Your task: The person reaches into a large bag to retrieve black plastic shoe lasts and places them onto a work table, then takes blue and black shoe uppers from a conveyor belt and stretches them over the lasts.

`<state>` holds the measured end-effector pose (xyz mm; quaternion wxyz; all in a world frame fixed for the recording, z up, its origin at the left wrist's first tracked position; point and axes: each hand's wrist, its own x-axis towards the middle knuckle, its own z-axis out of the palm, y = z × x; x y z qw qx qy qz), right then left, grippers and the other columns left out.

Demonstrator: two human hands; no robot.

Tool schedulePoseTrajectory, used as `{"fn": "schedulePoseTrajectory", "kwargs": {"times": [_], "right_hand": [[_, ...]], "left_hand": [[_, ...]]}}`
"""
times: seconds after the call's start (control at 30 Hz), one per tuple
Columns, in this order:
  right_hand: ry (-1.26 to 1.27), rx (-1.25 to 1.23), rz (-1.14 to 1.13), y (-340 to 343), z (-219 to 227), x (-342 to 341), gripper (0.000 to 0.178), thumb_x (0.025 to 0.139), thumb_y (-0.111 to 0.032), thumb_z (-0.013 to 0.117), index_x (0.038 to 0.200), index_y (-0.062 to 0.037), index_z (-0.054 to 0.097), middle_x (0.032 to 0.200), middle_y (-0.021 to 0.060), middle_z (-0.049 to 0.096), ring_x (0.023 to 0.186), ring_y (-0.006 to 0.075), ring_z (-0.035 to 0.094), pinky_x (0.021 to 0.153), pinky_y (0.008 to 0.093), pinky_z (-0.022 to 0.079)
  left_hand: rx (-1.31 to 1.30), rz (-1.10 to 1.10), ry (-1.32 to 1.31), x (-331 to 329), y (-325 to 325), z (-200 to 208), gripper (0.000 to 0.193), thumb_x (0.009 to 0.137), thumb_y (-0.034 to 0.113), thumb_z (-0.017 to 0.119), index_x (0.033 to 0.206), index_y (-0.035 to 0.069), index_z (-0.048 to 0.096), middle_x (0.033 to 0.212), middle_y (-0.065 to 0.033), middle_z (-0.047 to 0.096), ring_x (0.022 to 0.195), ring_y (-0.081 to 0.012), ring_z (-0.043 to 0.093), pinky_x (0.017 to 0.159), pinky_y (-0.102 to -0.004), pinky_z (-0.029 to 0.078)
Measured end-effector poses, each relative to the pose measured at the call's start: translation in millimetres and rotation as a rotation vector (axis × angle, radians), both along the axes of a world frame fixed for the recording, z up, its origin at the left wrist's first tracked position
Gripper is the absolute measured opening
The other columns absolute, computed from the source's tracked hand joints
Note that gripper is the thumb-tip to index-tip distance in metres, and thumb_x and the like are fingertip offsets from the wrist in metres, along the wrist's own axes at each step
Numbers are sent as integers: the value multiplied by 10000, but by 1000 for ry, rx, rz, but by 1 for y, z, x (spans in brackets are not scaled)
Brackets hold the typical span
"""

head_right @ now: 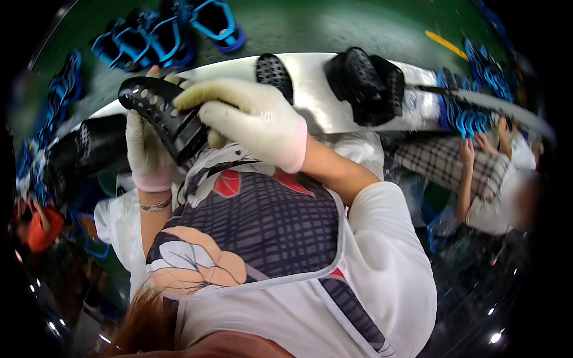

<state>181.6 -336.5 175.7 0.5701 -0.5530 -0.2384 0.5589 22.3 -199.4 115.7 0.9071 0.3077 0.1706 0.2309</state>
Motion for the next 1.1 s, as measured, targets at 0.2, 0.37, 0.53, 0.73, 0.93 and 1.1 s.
{"fn": "schedulePoseTrajectory", "kwargs": {"times": [0.2, 0.37, 0.53, 0.73, 0.93, 1.1], "right_hand": [[-570, 154, -211, -41, -57, 20, 398, 860, -135, 589, 1237, -8, 572, 1220, 141, 566, 1061, 246, 574, 931, 333, 464], [-626, -67, -259, -63, -51, 16, 706, 735, -204, 744, 1360, -35, 462, 1224, 156, 576, 1131, 272, 574, 980, 341, 447], [-683, -315, -323, -78, -34, 16, 662, 733, -176, 752, 1331, -24, 512, 1173, 185, 610, 1101, 271, 601, 975, 334, 447], [-672, -319, -267, -89, -70, 19, 588, 734, -233, 741, 1247, -1, 569, 1145, 183, 645, 1069, 266, 630, 946, 347, 469], [-550, -237, 3, -32, -80, 7, 712, 762, -261, 739, 1355, -17, 429, 1180, 181, 623, 1073, 248, 627, 931, 329, 478], [-425, -127, 296, 19, -70, -18, 696, 810, -296, 701, 1387, -40, 406, 1147, 207, 639, 970, 254, 681, 857, 332, 520]], "left_hand": [[33, -140, 157, 36, -6, 0, 352, 991, 159, 499, 1322, 51, 447, 1245, -105, 573, 1149, -233, 566, 953, -432, 493], [78, -284, 244, 71, -25, -2, 365, 1004, 177, 482, 1340, 49, 420, 1250, -102, 561, 1110, -211, 578, 899, -395, 528], [93, -420, 168, 88, -36, -1, 339, 984, 193, 518, 1266, 7, 485, 1156, -103, 607, 1034, -185, 609, 901, -352, 517], [136, -486, 334, 81, -37, -35, 398, 984, 254, 532, 1284, -4, 485, 1160, -90, 603, 1011, -162, 611, 887, -319, 528], [54, -259, 297, 38, -2, -35, 381, 980, 245, 539, 1265, -5, 502, 1152, -91, 607, 1051, -179, 592, 947, -343, 475], [148, -110, 443, -20, 47, -32, 363, 994, 223, 503, 1263, -21, 501, 1116, -92, 626, 1002, -160, 616, 879, -306, 506]]}}
